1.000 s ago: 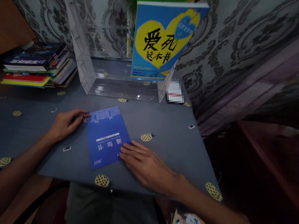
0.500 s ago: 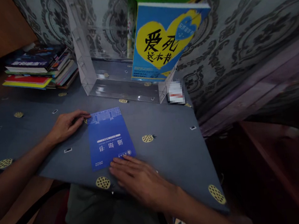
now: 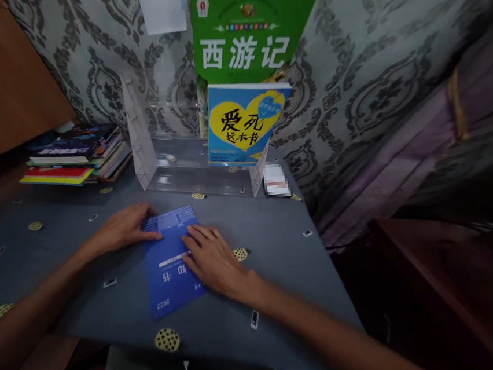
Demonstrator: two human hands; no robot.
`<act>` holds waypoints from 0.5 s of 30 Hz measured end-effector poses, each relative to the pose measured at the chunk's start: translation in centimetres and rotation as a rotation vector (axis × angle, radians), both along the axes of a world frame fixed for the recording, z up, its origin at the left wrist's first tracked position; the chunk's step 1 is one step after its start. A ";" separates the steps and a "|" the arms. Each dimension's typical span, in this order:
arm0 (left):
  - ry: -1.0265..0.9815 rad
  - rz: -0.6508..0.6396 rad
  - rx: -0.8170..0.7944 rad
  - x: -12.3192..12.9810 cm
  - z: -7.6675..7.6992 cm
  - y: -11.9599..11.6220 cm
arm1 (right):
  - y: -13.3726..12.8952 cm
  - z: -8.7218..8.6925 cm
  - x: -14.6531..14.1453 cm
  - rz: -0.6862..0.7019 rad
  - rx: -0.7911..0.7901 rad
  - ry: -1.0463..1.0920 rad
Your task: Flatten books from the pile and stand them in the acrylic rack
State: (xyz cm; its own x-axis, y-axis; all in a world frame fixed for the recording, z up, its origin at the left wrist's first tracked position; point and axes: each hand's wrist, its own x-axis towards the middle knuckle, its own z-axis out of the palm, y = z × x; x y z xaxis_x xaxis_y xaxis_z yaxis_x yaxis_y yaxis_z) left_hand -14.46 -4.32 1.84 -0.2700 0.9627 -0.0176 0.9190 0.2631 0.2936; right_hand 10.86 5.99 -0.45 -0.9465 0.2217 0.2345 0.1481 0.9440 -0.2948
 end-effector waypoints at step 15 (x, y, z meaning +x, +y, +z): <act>-1.241 0.281 0.484 2.7 2.6 4.2 | 4.5 -1.2 0.0 -0.141 -1.149 0.318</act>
State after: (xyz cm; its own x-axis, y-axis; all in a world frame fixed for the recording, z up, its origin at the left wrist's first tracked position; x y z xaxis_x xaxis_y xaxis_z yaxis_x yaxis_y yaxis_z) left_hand -11.77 -0.13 4.44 -0.5095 0.8576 -0.0696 -0.0827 0.0317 0.9961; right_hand 10.86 10.44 -1.66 -0.8324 0.5518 0.0505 -0.0033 0.0862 -0.9963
